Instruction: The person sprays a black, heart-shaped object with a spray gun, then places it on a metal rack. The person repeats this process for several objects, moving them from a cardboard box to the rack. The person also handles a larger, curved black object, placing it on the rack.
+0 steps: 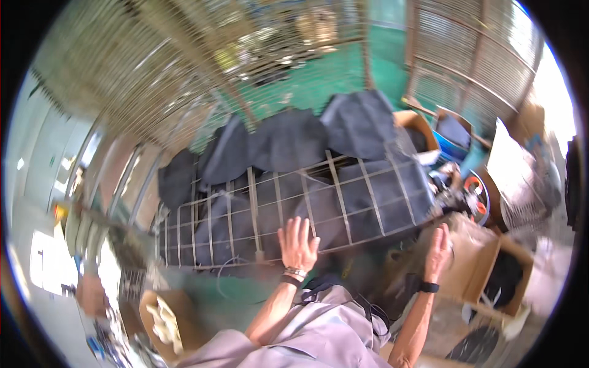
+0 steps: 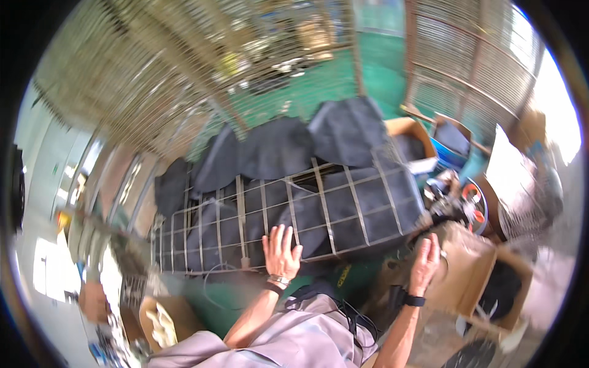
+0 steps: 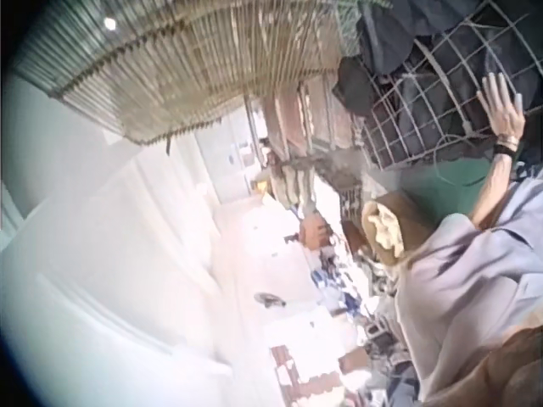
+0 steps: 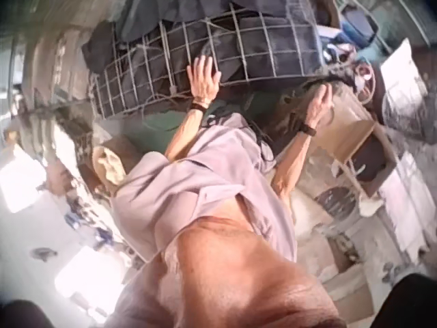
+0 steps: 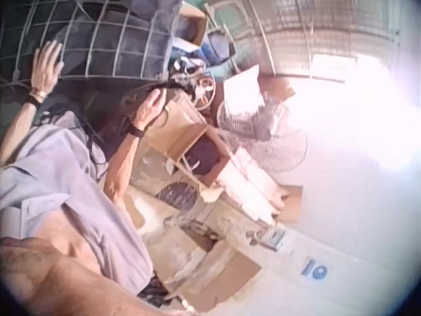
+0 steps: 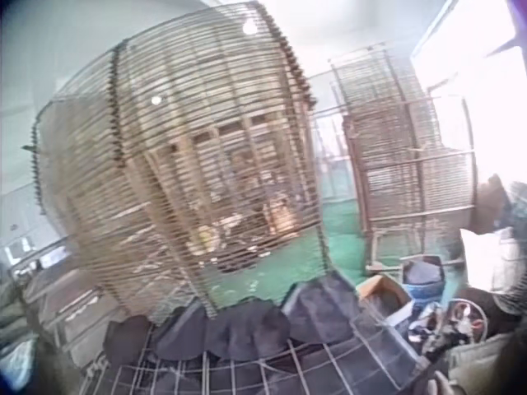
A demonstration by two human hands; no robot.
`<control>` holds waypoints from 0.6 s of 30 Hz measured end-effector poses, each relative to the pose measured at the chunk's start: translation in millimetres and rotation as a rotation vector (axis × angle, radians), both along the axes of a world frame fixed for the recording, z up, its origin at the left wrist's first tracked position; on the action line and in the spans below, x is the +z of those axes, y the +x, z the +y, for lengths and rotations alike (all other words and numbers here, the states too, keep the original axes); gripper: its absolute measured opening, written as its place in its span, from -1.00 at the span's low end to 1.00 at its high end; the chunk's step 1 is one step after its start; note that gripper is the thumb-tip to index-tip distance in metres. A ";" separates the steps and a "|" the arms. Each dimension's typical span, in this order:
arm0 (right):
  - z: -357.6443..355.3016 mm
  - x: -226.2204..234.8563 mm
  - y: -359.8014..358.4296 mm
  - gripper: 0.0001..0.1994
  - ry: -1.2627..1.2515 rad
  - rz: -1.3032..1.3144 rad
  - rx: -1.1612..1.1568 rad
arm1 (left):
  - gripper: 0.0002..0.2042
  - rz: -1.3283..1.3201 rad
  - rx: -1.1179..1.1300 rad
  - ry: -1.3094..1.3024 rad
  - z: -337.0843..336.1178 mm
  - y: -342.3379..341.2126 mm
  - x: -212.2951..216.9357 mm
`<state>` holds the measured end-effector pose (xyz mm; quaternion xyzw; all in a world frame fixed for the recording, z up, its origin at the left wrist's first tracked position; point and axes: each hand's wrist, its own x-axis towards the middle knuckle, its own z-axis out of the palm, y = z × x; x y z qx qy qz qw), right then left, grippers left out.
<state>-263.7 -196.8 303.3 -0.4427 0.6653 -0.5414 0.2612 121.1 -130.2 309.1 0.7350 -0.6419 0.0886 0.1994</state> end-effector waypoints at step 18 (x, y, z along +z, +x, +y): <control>-121.9 -64.9 10.2 -0.57 -0.196 -0.226 -0.194 | -0.42 0.093 0.127 -0.021 -10.8 -4.7 2.8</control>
